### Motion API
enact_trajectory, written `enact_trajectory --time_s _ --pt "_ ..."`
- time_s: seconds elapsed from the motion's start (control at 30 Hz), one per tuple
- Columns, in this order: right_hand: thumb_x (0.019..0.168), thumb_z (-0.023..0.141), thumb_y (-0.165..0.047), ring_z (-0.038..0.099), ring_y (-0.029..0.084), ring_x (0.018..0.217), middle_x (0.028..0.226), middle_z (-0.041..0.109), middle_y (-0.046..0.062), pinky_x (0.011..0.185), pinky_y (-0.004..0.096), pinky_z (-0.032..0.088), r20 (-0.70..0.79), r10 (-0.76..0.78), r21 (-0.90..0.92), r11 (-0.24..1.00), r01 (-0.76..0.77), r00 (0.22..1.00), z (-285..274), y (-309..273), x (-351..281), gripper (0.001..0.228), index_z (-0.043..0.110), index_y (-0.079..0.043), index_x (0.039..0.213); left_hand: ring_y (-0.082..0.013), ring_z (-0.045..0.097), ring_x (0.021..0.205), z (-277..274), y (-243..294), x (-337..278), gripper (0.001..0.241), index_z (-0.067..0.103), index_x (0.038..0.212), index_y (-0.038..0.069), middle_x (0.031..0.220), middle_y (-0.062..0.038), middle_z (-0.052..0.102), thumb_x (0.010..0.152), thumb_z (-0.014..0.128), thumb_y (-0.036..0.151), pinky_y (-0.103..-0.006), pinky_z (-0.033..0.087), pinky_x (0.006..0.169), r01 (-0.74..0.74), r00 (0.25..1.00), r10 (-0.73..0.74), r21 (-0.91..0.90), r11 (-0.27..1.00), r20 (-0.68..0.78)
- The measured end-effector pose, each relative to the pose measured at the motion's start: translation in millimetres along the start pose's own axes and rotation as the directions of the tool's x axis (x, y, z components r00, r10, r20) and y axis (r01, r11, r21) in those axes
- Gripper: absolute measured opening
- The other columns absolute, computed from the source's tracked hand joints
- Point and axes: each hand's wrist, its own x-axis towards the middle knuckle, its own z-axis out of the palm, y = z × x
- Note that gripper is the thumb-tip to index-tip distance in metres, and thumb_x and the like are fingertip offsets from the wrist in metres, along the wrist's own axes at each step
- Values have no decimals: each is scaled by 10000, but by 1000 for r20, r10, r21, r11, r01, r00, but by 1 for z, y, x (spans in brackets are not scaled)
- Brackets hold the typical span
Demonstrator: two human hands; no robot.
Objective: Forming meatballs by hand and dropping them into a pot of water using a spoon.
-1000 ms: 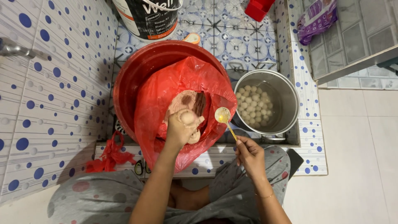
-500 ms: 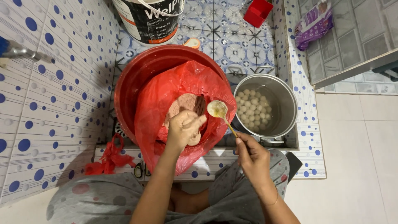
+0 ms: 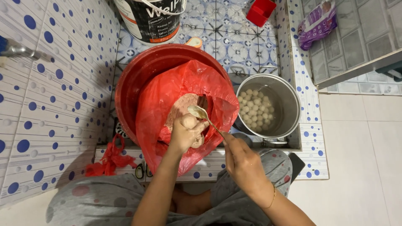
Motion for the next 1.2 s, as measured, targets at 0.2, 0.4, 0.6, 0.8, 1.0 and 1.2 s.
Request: enact_trajectory --time_s 0.2,0.4,0.6,0.8,1.0,1.2 --pt "996 591 -6 609 243 623 885 619 50 593 379 559 44 81 -95 993 -77 996 24 8 -12 364 581 -58 1356 -137 620 531 -5 -19 14 135 746 782 64 654 -46 693 805 878 49 -298 510 429 93 989 -88 37 995 -119" --pt "992 540 -10 743 287 777 962 747 179 715 367 557 178 204 227 943 -242 963 39 14 -11 343 594 -12 1331 -164 639 561 -13 -39 26 151 728 794 94 661 -24 659 812 667 -43 -327 468 416 196 968 -120 373 907 -219" --pt "952 613 -12 480 160 237 485 579 130 221 273 376 544 650 493 264 -829 531 52 53 -14 212 772 69 1065 -376 756 864 -29 -54 36 188 776 965 88 770 -159 749 853 674 198 -502 617 770 32 996 60 889 457 -67" --pt "872 630 -37 464 158 251 370 495 129 262 295 348 370 787 494 283 -822 493 1 79 2 276 699 82 632 -398 735 795 -55 -122 67 125 756 885 92 759 -162 734 867 696 200 -476 618 672 -54 979 199 900 432 -37" --pt "978 626 -87 648 241 433 686 699 197 394 348 476 42 844 88 530 -843 535 40 246 -58 222 764 42 1095 -356 680 577 -41 -74 57 113 756 869 39 767 -249 645 837 780 144 -359 578 342 49 978 111 719 694 -174" --pt "950 618 2 755 435 880 889 753 276 752 479 598 68 793 -276 597 -753 605 99 354 -93 224 776 56 1100 -329 649 522 -29 -55 54 122 712 793 54 660 -209 585 826 777 153 -362 529 351 -4 980 140 694 720 -139"
